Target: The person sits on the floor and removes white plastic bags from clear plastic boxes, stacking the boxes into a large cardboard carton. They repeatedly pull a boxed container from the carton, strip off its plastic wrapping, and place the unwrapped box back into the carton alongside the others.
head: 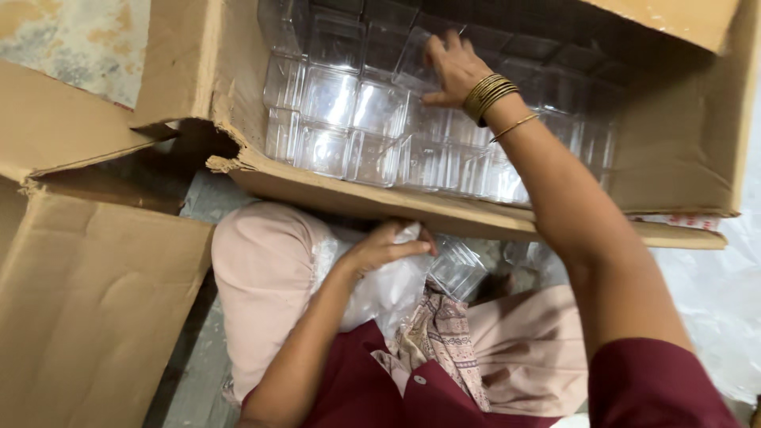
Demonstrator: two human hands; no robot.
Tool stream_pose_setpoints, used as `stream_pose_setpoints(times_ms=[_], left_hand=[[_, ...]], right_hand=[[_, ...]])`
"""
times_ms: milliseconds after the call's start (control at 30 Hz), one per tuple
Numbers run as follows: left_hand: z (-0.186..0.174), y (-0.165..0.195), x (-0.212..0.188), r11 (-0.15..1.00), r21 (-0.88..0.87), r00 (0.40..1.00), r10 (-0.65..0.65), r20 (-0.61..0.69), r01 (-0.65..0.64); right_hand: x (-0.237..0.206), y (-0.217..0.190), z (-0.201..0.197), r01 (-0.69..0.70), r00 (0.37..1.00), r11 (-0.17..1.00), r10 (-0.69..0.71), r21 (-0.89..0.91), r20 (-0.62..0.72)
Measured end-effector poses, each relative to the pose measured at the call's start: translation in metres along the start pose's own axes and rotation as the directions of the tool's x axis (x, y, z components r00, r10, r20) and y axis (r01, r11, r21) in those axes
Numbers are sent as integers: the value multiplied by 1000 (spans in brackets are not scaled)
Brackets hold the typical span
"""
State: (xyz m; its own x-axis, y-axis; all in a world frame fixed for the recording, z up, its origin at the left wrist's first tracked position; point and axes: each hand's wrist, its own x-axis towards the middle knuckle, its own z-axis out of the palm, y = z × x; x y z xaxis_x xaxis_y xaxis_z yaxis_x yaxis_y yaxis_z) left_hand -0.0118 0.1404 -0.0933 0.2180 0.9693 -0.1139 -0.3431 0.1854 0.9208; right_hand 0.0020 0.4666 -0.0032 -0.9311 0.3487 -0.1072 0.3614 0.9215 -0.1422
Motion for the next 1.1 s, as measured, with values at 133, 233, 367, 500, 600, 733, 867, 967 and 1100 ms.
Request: stream_pose_setpoints(times_ms=[133,233,367,500,600,733,867,967,1100], left_hand=[[-3,16,-14,999,-42,998,-4,-55,2],[-7,17,-20,996,-95,993,-6,-114,-5],[-13,15,-34,924,-381,999,-31,-9,25],[11,16,-49,651,-734,972,-27,233,194],[43,18,-54,695,-639,944,-249,216,330],[65,23,-49,773,-546,945,-235,226,323],[68,23,-41,899,-408,960,-47,277,161],[73,18,-42,926,-363,960,6,279,100],[78,17,-47,927,-364,957,14,291,97]], right_hand=[[-15,-17,-53,-18,994,1000,20,25,-103],[-59,-49,-112,48,965,930,51,366,-256],[-181,-146,-104,267,894,844,-37,465,-446],[-267,-220,-71,92,947,930,28,355,-319],[-305,-242,-50,11,945,877,149,481,-292],[-357,-226,-28,88,895,847,165,524,-416],[-386,-198,-5,102,827,395,476,913,-298],[-378,-193,15,53,795,-213,600,976,88],[-355,-212,36,-297,633,42,757,954,164]])
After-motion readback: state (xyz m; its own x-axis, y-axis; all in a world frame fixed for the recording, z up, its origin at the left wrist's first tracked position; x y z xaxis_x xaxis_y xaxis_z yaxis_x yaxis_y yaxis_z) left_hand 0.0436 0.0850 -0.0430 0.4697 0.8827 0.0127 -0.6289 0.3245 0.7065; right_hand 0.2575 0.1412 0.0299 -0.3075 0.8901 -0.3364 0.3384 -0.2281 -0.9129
